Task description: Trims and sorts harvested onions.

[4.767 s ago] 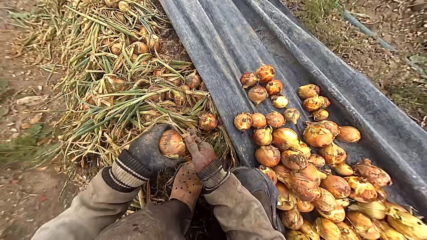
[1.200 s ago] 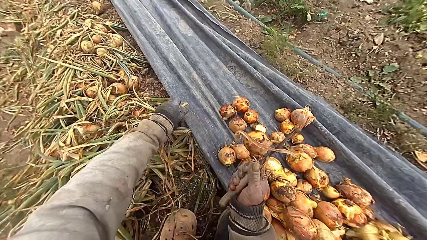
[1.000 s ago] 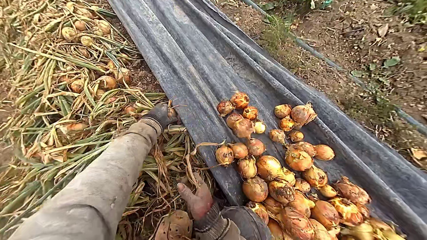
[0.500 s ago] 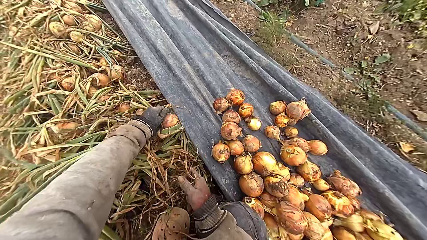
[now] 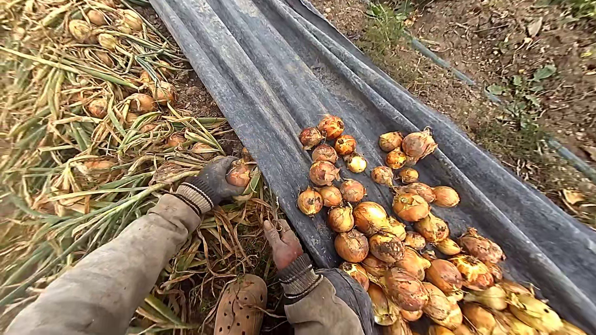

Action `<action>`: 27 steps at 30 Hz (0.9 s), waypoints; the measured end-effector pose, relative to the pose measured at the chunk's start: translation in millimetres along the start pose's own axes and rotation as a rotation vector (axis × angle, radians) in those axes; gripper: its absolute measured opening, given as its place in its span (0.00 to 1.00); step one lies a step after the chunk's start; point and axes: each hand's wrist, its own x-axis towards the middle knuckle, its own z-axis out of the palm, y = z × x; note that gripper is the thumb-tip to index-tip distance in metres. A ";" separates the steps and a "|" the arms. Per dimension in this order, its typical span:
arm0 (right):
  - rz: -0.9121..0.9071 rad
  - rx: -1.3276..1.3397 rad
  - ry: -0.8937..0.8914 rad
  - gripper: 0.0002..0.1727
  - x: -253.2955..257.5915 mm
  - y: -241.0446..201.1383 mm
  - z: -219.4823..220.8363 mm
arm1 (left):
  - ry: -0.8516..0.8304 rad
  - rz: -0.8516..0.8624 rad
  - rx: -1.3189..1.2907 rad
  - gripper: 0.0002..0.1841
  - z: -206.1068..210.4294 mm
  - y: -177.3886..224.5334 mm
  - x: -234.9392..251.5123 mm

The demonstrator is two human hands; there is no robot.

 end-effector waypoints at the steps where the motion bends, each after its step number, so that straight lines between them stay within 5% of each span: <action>1: 0.002 -0.041 -0.005 0.35 -3.2 -3.9 -3.1 | 0.063 -0.016 -0.101 0.49 -0.9 10.2 -22.6; 6: -0.236 0.010 -0.083 0.39 -23.8 -11.0 1.5 | 0.111 0.055 -0.494 0.50 -9.0 56.5 -132.8; 10: -0.453 0.092 -0.031 0.41 -44.8 -16.1 12.3 | 0.134 0.117 -0.399 0.50 -10.6 75.8 -176.5; 14: -0.347 0.130 0.006 0.37 -51.9 -13.8 24.3 | 0.260 0.132 -0.153 0.48 -10.4 73.3 -188.1; 19: -0.395 0.240 0.055 0.34 -54.2 -3.7 31.5 | 0.315 -0.160 -0.009 0.47 -17.3 51.8 -185.8; 23: -0.220 0.424 -0.250 0.41 -53.3 -8.8 26.2 | 0.167 -0.168 -0.292 0.46 -22.8 70.7 -213.6; 25: -0.041 0.623 -0.361 0.34 -53.7 -10.9 31.1 | 0.118 -0.176 -0.626 0.36 -22.0 78.0 -224.0; 27: 0.061 0.752 -0.415 0.27 -53.3 -7.0 31.4 | 0.084 -0.257 -0.617 0.23 -29.8 58.9 -234.7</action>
